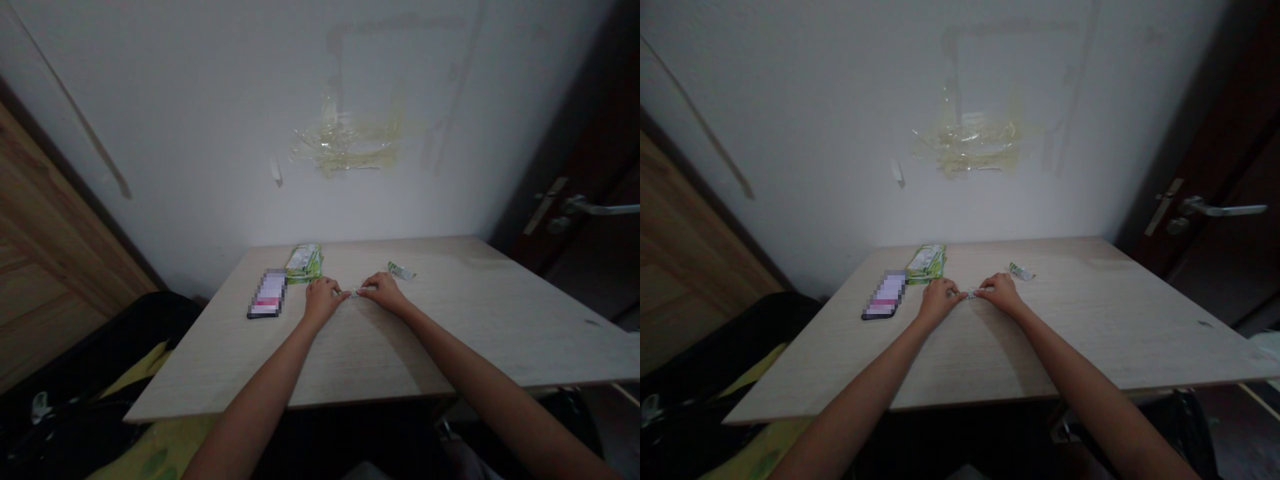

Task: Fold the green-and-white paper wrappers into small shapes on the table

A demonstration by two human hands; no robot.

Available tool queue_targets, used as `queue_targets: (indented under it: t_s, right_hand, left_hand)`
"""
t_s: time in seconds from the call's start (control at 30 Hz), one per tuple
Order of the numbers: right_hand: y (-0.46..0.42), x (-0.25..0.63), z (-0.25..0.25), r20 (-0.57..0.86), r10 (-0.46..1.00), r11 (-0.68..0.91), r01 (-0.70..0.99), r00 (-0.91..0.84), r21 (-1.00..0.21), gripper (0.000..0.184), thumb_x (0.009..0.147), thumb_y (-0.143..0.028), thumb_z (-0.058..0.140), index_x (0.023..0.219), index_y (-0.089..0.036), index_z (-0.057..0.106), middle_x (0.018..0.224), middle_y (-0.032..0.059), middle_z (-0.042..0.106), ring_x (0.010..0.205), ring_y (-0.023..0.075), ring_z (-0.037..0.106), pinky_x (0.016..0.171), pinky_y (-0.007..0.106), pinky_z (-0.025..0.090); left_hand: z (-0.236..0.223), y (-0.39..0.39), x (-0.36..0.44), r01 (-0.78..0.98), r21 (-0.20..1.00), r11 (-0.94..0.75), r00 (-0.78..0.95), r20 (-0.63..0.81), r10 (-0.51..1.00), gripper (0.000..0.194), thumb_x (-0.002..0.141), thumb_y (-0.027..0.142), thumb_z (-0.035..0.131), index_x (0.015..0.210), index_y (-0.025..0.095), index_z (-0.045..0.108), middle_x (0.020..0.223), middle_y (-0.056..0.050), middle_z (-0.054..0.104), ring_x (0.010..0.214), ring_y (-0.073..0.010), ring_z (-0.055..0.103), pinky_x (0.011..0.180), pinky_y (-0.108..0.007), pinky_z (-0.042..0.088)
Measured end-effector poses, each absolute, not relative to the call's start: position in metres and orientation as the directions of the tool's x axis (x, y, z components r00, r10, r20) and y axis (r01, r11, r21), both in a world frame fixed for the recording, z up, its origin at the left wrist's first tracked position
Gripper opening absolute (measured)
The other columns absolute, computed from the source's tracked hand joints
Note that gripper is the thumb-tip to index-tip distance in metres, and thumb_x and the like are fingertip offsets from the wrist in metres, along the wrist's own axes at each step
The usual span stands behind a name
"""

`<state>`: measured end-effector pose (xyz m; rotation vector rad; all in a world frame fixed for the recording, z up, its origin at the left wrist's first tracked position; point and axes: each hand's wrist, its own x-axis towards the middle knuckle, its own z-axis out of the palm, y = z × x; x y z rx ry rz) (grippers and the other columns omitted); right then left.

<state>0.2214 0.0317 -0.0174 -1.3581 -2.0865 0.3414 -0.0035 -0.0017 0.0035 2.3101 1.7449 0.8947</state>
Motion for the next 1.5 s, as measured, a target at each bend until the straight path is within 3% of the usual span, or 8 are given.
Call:
queue_targets:
  t_s: [0.3,0.87,1.1,1.27,1.37,1.5]
  right_hand:
    - [0.031,0.215,-0.023,0.378,0.903,0.377,0.796,-0.204,-0.473,0.031,0.079,-0.049,0.074,0.087,-0.02,0.08,0.102,0.0132,0.07,0.107,0.0287,0.057,0.099,0.039,0.038]
    - [0.032,0.205,-0.019,0.35,0.92,0.329,0.83,-0.175,-0.45,0.024,0.079,-0.044,0.075,0.079,-0.02,0.08,0.094,0.0149,0.069,0.112,0.0313,0.053,0.102,0.041,0.035]
    - [0.03,0.201,-0.009,0.232,0.959,0.248,0.884,-0.165,-0.396,0.03,0.082,-0.046,0.071,0.088,-0.017,0.079,0.101,0.014,0.068,0.116,0.0298,0.051,0.103,0.038,0.034]
    - [0.024,0.2,-0.007,0.255,0.965,0.172,0.885,-0.063,-0.433,0.038,0.077,-0.044,0.078,0.104,-0.017,0.073,0.112,0.0136,0.063,0.114,0.0284,0.051,0.1,0.036,0.036]
    - [0.02,0.2,-0.008,0.284,0.953,0.228,0.861,-0.102,-0.454,0.027,0.081,-0.039,0.076,0.102,-0.022,0.074,0.111,0.0112,0.062,0.113,0.027,0.051,0.099,0.037,0.035]
    - [0.017,0.201,-0.01,0.349,0.915,0.351,0.824,-0.201,-0.444,0.014,0.086,-0.035,0.072,0.095,-0.025,0.078,0.108,0.0101,0.064,0.113,0.0263,0.049,0.099,0.038,0.035]
  left_hand:
    - [0.002,-0.001,0.001,0.853,0.431,-0.293,0.126,0.374,0.919,0.021,0.08,0.043,0.077,0.081,0.022,0.071,0.1,-0.005,0.069,0.102,-0.0241,0.059,0.09,-0.036,0.041]
    - [-0.003,0.007,0.003,0.865,0.435,-0.25,0.094,0.349,0.932,0.015,0.08,0.038,0.076,0.078,0.024,0.071,0.108,-0.004,0.068,0.104,-0.0237,0.057,0.094,-0.038,0.039]
    - [-0.001,0.005,0.005,0.889,0.399,-0.225,0.086,0.337,0.937,0.015,0.082,0.039,0.075,0.083,0.024,0.072,0.113,-0.002,0.067,0.107,-0.0225,0.056,0.096,-0.036,0.038]
    - [-0.002,0.004,0.005,0.875,0.421,-0.241,0.103,0.325,0.94,0.013,0.083,0.038,0.073,0.091,0.028,0.074,0.118,-0.002,0.066,0.113,-0.0236,0.055,0.1,-0.038,0.036]
    - [-0.002,0.004,0.004,0.854,0.437,-0.283,0.143,0.325,0.935,0.013,0.085,0.036,0.072,0.097,0.034,0.074,0.124,0.0,0.064,0.12,-0.0239,0.052,0.104,-0.041,0.033]
    - [-0.001,0.003,0.003,0.85,0.445,-0.283,0.147,0.316,0.937,0.01,0.084,0.037,0.073,0.088,0.029,0.075,0.123,-0.001,0.064,0.12,-0.0236,0.053,0.106,-0.042,0.033]
